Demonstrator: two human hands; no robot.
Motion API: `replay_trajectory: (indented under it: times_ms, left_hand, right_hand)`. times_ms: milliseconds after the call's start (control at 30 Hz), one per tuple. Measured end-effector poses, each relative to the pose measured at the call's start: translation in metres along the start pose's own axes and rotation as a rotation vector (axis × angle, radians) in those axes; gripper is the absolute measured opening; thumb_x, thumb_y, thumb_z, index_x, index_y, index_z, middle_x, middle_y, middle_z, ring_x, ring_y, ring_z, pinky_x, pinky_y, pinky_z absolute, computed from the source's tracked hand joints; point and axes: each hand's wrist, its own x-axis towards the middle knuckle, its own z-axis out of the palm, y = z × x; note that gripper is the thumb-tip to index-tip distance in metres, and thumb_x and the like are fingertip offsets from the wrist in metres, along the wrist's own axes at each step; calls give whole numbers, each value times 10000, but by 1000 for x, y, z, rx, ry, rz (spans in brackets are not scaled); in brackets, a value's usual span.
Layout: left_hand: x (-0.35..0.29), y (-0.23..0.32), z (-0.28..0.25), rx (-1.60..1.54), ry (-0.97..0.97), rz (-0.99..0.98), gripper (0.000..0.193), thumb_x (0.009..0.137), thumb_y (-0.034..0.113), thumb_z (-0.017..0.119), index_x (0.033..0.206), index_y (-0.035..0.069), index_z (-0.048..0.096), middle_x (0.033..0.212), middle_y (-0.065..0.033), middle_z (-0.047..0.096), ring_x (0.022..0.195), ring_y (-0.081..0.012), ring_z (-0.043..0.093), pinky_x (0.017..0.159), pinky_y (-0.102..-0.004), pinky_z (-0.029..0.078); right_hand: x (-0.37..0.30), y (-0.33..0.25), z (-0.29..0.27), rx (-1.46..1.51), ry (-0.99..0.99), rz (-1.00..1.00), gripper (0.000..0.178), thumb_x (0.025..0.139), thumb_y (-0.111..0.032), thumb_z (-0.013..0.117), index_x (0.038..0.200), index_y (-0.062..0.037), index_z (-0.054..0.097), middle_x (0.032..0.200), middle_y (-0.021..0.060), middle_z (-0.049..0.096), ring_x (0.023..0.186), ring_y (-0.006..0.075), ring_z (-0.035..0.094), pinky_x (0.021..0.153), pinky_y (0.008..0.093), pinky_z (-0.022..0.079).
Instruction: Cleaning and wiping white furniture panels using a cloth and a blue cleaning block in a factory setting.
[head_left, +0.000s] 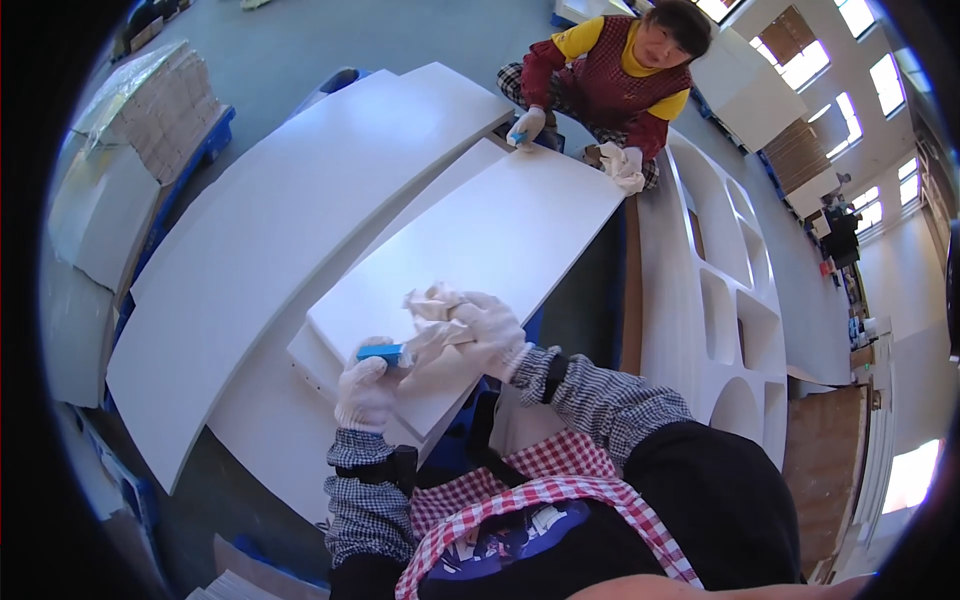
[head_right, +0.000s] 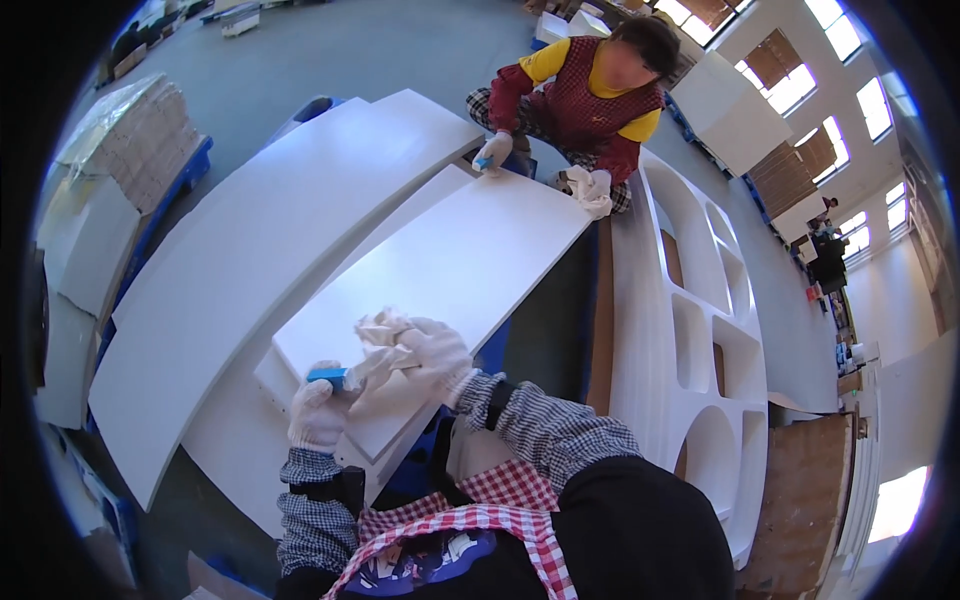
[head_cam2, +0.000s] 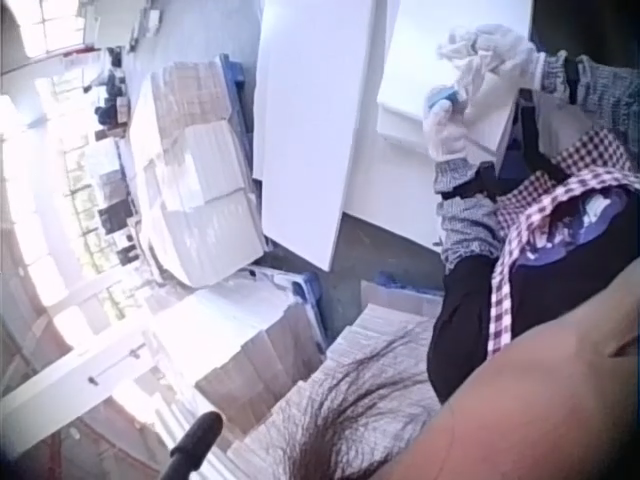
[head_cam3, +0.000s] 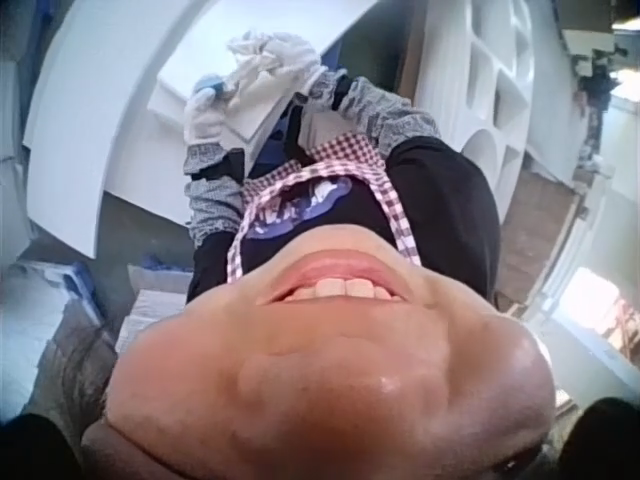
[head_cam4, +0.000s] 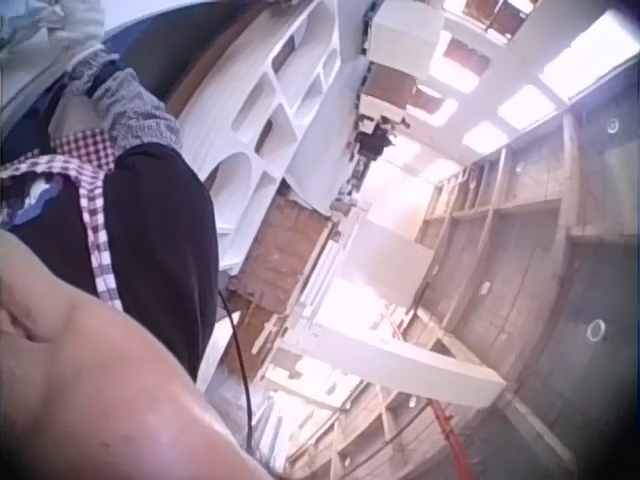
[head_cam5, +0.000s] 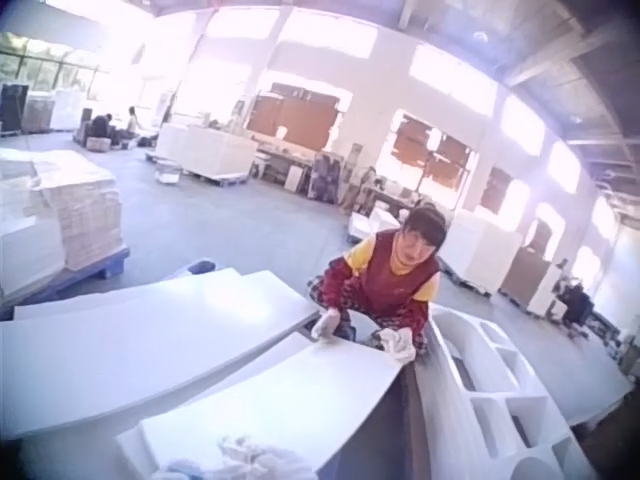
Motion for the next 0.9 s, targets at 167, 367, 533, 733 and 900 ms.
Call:
replay_trajectory:
  times_ms: [167,367,533,733,900]
  left_hand:
    - [-6,9,-9,13,28,119,334,850,66,685,1168,5,603,1071,-133,673,1001,-287,667,1044,-504,492]
    - [-6,27,-25,69,175,399,305,937,22,556,1234,-48,555,1223,-168,601,1156,-290,612,1069,-441,493]
    - [-12,35,-23,266,187,575,337,933,83,590,1249,-30,559,1194,-154,629,1136,-283,618,1029,-435,503]
    - [-25,41,-11,188,74,630,377,940,168,628,1285,35,559,1245,-141,626,1172,-276,595,1033,-426,488]
    - [-26,60,9,59,58,730,417,950,253,636,1304,47,560,1255,-112,642,1223,-272,565,1075,-463,445]
  right_hand:
    - [-21,21,-32,32,168,45,265,845,-245,674,1051,-78,696,1053,164,678,909,362,672,807,434,556]
    - [-29,7,-55,-72,360,112,267,831,-192,706,1064,-61,700,1035,160,679,928,363,676,828,409,563]
    - [-26,-6,-60,57,349,282,266,882,-173,720,1119,-54,693,1189,172,633,1072,326,643,920,396,537]
    - [-6,-13,-58,55,405,186,347,879,-154,718,1213,-73,662,1280,178,582,1173,322,596,979,382,505]
    - [29,-16,-46,250,321,369,390,884,-146,711,1262,-91,636,1298,125,538,1034,259,622,839,340,538]
